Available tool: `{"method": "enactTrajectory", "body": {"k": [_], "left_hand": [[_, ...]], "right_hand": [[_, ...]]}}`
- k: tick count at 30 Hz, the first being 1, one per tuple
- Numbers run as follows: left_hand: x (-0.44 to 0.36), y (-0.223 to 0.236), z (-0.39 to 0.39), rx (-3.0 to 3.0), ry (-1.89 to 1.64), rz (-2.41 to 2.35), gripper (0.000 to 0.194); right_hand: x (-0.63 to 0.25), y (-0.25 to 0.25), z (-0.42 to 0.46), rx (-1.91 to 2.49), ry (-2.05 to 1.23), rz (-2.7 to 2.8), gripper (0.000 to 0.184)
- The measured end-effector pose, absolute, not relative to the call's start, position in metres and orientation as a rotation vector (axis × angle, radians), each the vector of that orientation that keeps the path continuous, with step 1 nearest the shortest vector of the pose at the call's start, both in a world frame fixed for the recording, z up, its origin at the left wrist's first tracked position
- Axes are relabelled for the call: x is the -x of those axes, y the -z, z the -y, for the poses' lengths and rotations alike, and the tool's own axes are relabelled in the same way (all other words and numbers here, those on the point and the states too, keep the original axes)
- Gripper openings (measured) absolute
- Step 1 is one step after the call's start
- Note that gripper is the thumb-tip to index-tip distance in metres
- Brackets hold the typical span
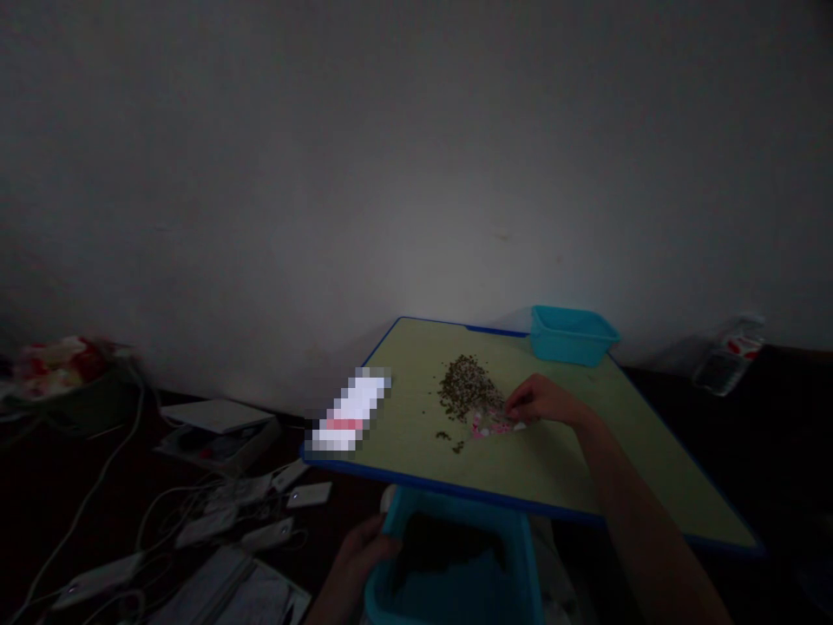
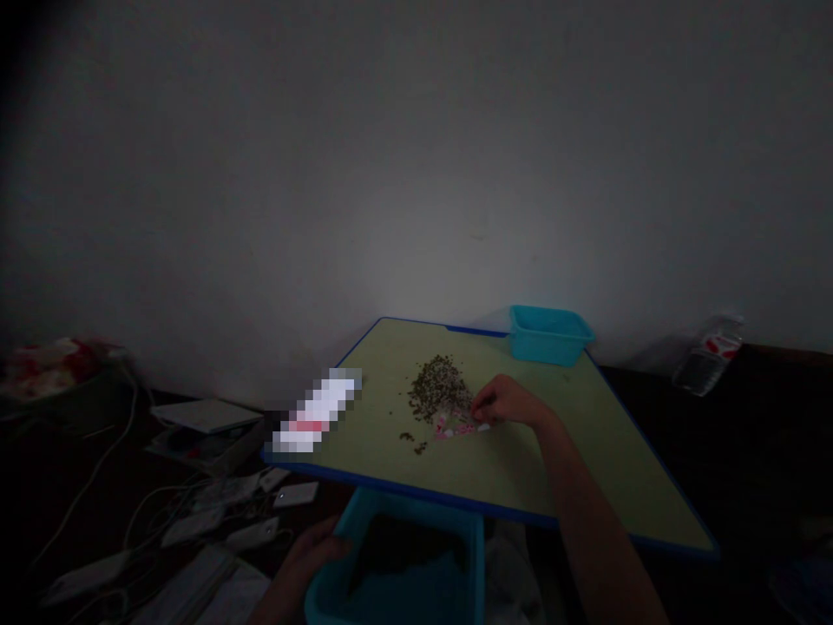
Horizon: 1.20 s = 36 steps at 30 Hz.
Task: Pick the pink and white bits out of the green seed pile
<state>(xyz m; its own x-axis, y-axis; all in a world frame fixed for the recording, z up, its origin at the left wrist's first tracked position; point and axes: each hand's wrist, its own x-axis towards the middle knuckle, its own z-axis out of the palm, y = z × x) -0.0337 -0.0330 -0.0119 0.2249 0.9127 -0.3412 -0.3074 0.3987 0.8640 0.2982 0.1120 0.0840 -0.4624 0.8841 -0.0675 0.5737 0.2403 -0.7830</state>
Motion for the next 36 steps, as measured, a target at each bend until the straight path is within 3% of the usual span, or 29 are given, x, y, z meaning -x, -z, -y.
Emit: {"method": "enactTrajectory", "body": {"k": [18, 28, 36], "left_hand": [[0.035, 0.008, 0.034, -0.739, -0.977, -1.022, 0.027], [0.033, 0.016, 0.033, -0.706, -1.009, -1.034, 0.022], [0.033, -0.009, 0.042, -0.619, -1.032, -1.123, 0.024]], "right_hand": [[-0.298, -0.093, -0.096, 1.308, -1.066, 2.27, 0.021], [-0.286, -0.079, -0.009, 1.437, -0.23, 2.244, 0.021], [-0.274, -0.051, 0.018, 1.353, 0.155, 2.244, 0.024]]}}
